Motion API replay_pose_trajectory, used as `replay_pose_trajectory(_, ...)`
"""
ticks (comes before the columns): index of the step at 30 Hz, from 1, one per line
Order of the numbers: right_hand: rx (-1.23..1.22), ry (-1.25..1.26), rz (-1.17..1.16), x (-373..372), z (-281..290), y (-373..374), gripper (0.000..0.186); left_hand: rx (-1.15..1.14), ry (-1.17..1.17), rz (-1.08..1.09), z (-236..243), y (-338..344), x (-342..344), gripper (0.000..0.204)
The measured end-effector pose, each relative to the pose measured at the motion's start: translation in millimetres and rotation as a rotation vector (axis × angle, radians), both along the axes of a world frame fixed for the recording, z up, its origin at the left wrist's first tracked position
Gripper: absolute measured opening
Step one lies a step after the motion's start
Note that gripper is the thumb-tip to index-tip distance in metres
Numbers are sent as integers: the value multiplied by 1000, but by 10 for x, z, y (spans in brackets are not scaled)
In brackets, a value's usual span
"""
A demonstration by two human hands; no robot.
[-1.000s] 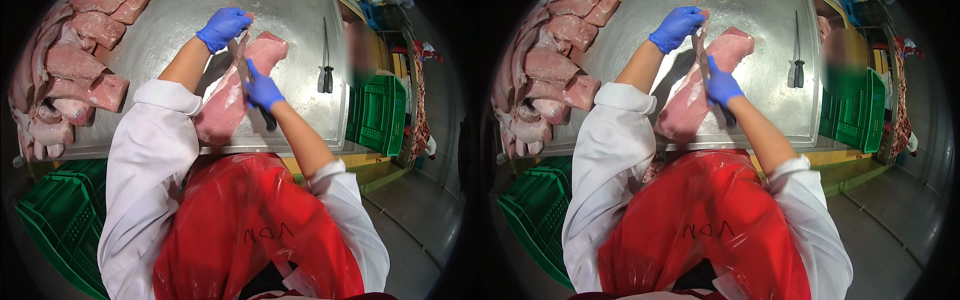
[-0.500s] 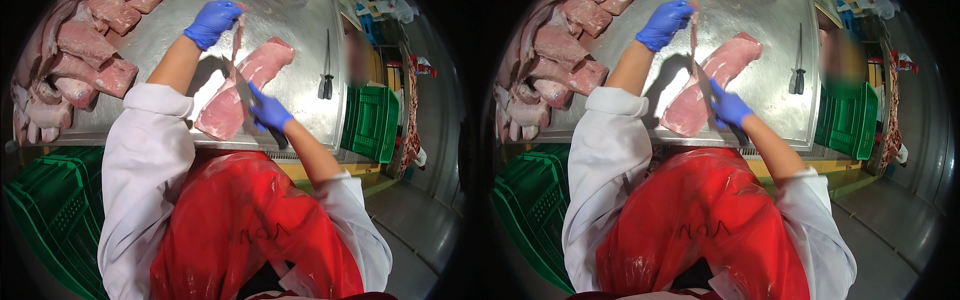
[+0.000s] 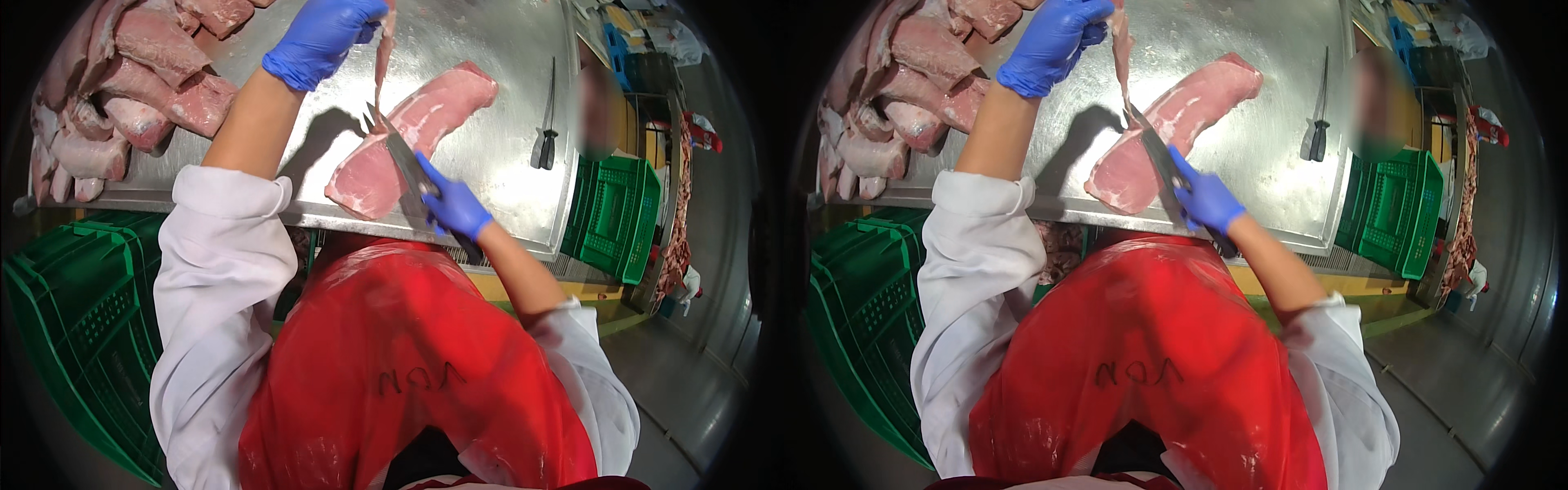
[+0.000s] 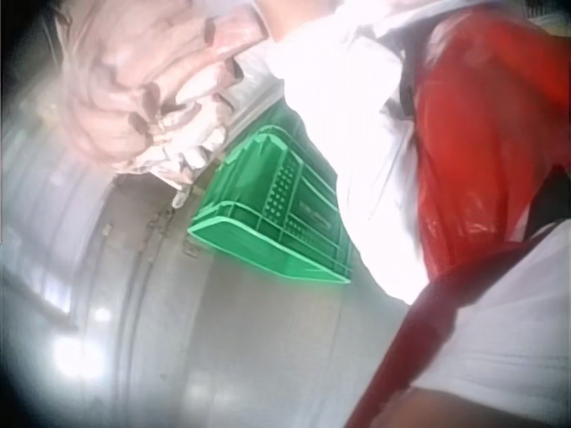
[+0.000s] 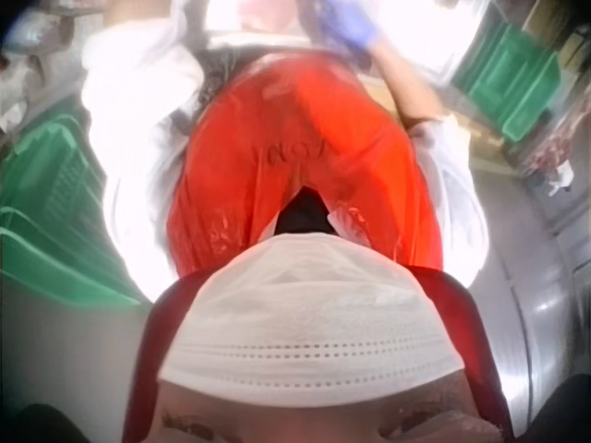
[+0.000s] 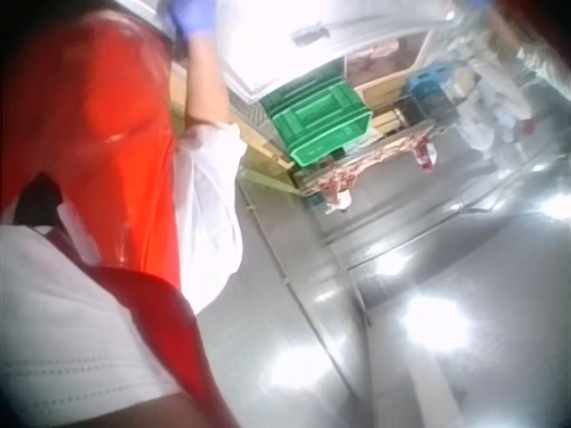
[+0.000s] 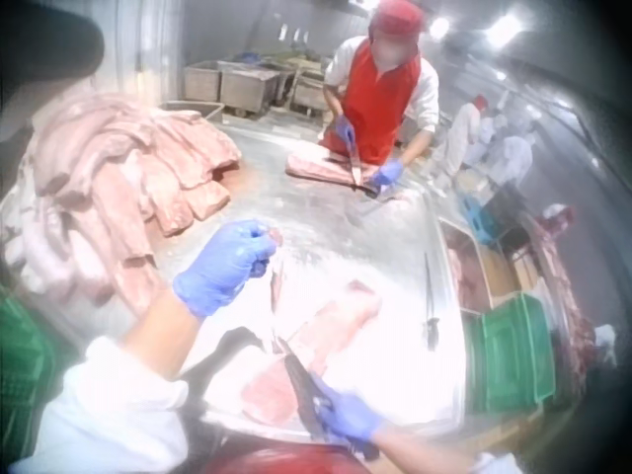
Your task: The person uses a knife to trim fat and connective tissue from large pork loins on a stainless steel table. They repeatedly cut, lift, and place trimmed pieces into green crates while handling multiple loins in sequence.
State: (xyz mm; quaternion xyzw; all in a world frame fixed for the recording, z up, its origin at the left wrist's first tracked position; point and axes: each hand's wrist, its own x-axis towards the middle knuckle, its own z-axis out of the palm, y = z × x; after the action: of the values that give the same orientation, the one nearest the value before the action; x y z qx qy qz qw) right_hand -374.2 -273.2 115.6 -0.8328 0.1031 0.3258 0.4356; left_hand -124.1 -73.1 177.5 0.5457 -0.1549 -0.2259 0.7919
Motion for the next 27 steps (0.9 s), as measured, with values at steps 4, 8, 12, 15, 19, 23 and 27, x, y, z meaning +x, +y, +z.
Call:
replay_pose_trajectory(4, -103, -112, 38, 527, -265, 182, 74, 21, -29, -18, 119, -82, -143, 11)
replay_pose_trajectory(8, 74, 19, 71, -159, 5, 56, 73, -74, -13, 92, 198, 291, -10, 6)
replay_pose_trajectory(12, 36, -33, 87, 93, -131, 155, 72, -141, -13, 52, 463, 341, -232, 9)
replay_pose_trajectory(15, 8, -97, 115, 497, -402, 344, 69, -186, -30, 64, 641, 367, -207, 10)
replay_pose_trajectory(19, 62, 114, 163, -79, -96, 233, 70, -58, -124, 152, 945, 729, -138, 9)
replay_pose_trajectory(23, 138, 84, 165, 203, -187, 326, 69, -72, -188, 272, 1221, 697, -379, 6)
replay_pose_trajectory(27, 120, 54, 302, 141, -240, 224, 71, -136, -163, 105, 1399, 704, -378, 4)
